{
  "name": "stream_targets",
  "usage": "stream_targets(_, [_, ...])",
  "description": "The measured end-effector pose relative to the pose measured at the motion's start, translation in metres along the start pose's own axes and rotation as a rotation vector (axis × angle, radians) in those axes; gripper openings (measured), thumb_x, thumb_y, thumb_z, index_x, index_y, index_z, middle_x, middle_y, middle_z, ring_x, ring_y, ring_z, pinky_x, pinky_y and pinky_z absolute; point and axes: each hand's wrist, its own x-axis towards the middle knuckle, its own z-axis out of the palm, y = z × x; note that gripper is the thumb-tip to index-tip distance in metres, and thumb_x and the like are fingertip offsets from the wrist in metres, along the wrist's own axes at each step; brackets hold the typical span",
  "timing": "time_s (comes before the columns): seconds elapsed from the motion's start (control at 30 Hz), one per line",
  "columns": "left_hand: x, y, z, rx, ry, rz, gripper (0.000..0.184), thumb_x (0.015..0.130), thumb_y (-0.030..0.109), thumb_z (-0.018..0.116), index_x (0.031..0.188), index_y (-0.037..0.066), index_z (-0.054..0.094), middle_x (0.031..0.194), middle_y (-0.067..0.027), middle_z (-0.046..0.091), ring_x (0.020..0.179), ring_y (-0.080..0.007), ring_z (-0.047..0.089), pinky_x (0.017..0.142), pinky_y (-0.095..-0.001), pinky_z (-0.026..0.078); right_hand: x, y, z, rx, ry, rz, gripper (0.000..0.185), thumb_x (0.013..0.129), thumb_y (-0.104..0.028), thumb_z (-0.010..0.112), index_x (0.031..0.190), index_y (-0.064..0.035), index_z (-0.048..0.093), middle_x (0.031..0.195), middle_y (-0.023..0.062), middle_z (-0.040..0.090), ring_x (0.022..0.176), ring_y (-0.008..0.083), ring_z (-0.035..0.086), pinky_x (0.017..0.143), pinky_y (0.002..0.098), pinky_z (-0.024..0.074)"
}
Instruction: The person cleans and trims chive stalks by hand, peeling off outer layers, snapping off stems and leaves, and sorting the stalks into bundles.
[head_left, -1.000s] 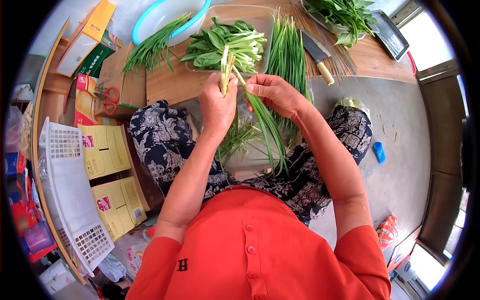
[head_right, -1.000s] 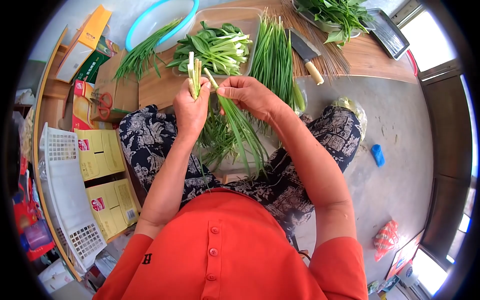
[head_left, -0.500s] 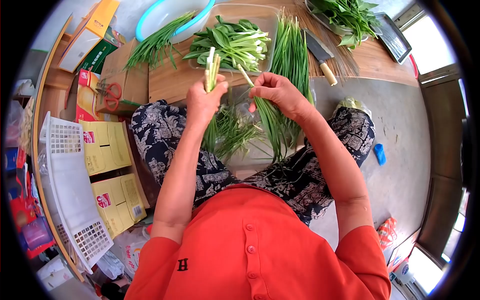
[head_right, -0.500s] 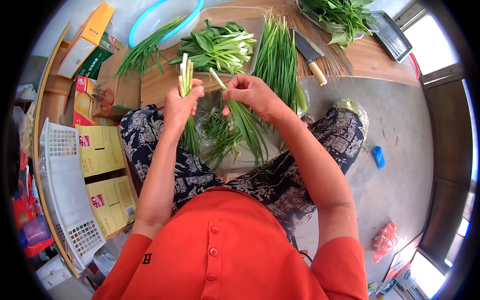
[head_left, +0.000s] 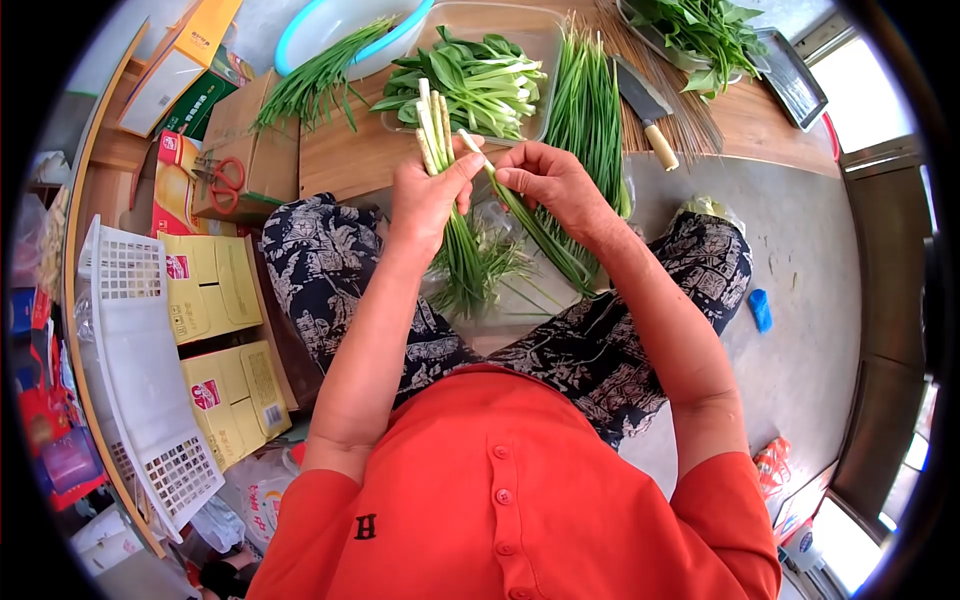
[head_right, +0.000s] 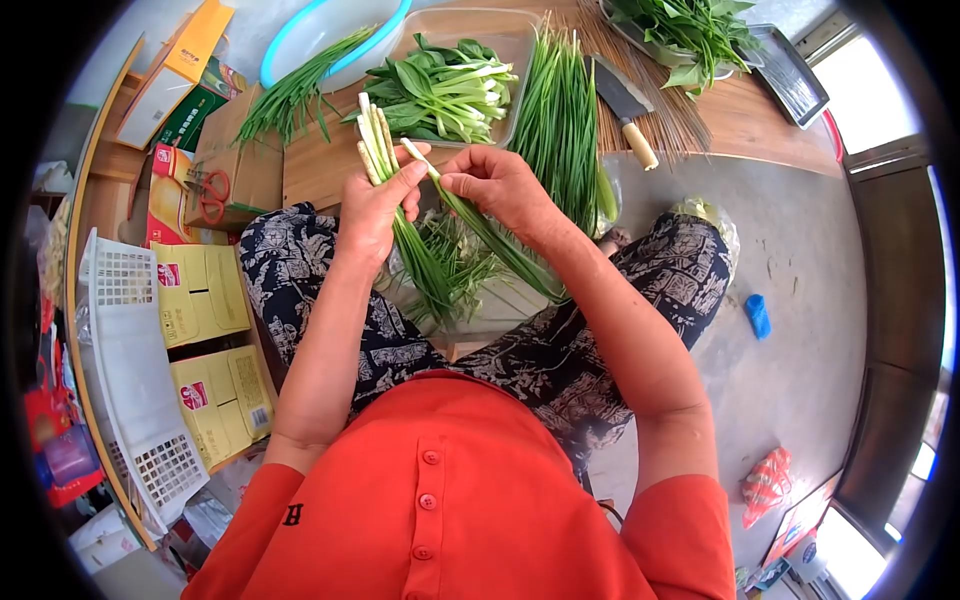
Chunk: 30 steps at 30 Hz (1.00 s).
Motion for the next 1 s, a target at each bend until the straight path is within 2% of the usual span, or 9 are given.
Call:
stream_targets(0.1, [-0.001, -0.005, 0.002, 0.080, 0.031, 0.018, 0.016, 0.080, 0.007, 0.071, 0.091, -0.004, 0.064, 0.072, -0.0025, 0.060, 0.048, -0.0060, 0.047, 0.040, -0.0211, 0.036, 0.000, 0.005, 0.001, 0.042, 0.007, -0.036, 0.013, 0.088, -0.017, 0.065, 0.091, -0.0053, 0.060, 0.078, -0.0059, 0.056, 0.065, 0.0038, 0.047, 0.057, 0.0184, 0.0369])
stream_targets(0.17, [-0.001, -0.006, 0.003, 0.118, 0.053, 0.031, 0.016, 0.080, 0.006, 0.071, 0.091, -0.003, 0.064, 0.071, -0.0024, 0.060, 0.048, -0.0059, 0.047, 0.040, -0.0210, 0.036, 0.005, 0.016, 0.000, -0.067, 0.065, -0.135, 0.013, 0.087, -0.017, 0.066, 0.089, -0.0057, 0.060, 0.077, -0.0066, 0.056, 0.065, 0.0028, 0.045, 0.056, 0.0176, 0.0356])
stream_targets(0.3, [0.000, -0.005, -0.001, 0.092, 0.040, 0.012, 0.017, 0.084, 0.009, 0.067, 0.095, -0.004, 0.065, 0.076, -0.0045, 0.063, 0.050, -0.0063, 0.047, 0.042, -0.0211, 0.037, 0.003, 0.012, -0.001, -0.091, 0.081, -0.132, 0.012, 0.087, -0.017, 0.066, 0.089, -0.0062, 0.060, 0.077, -0.0065, 0.056, 0.065, 0.0027, 0.046, 0.055, 0.0178, 0.0351])
stream_targets(0.33, [0.001, -0.004, -0.003, 0.096, -0.003, 0.008, 0.020, 0.086, 0.011, 0.066, 0.098, -0.005, 0.065, 0.080, -0.0058, 0.064, 0.052, -0.0067, 0.048, 0.043, -0.0214, 0.039, 0.001, 0.007, 0.000, -0.058, 0.070, -0.106, 0.012, 0.086, -0.016, 0.066, 0.089, -0.0065, 0.060, 0.076, -0.0063, 0.056, 0.065, 0.0028, 0.046, 0.055, 0.0180, 0.0351])
stream_targets(0.47, [0.001, 0.000, -0.005, 0.122, -0.040, 0.011, 0.021, 0.087, 0.011, 0.064, 0.101, -0.005, 0.065, 0.079, -0.0049, 0.064, 0.052, -0.0063, 0.048, 0.044, -0.0211, 0.039, 0.002, 0.007, -0.004, 0.031, 0.042, 0.013, 0.012, 0.086, -0.017, 0.067, 0.088, -0.0069, 0.060, 0.076, -0.0049, 0.058, 0.063, 0.0042, 0.048, 0.055, 0.0187, 0.0357])
stream_targets(0.77, [-0.001, 0.004, -0.004, 0.195, -0.039, 0.028, 0.015, 0.090, 0.011, 0.060, 0.094, -0.002, 0.064, 0.078, -0.0054, 0.064, 0.054, -0.0059, 0.048, 0.044, -0.0208, 0.039, 0.001, 0.005, -0.003, 0.290, -0.117, 0.130, 0.017, 0.090, -0.023, 0.062, 0.090, -0.0059, 0.060, 0.075, 0.0015, 0.062, 0.063, 0.0082, 0.054, 0.055, 0.0193, 0.0369])
stream_targets(1.0, [-0.005, 0.005, 0.000, 0.145, 0.080, 0.035, 0.016, 0.088, 0.011, 0.063, 0.096, -0.002, 0.064, 0.078, -0.0044, 0.062, 0.054, -0.0061, 0.049, 0.044, -0.0206, 0.038, 0.004, 0.011, -0.007, 0.341, -0.075, 0.111, 0.016, 0.091, -0.022, 0.060, 0.092, -0.0064, 0.059, 0.076, 0.0013, 0.061, 0.064, 0.0095, 0.056, 0.053, 0.0195, 0.0376])
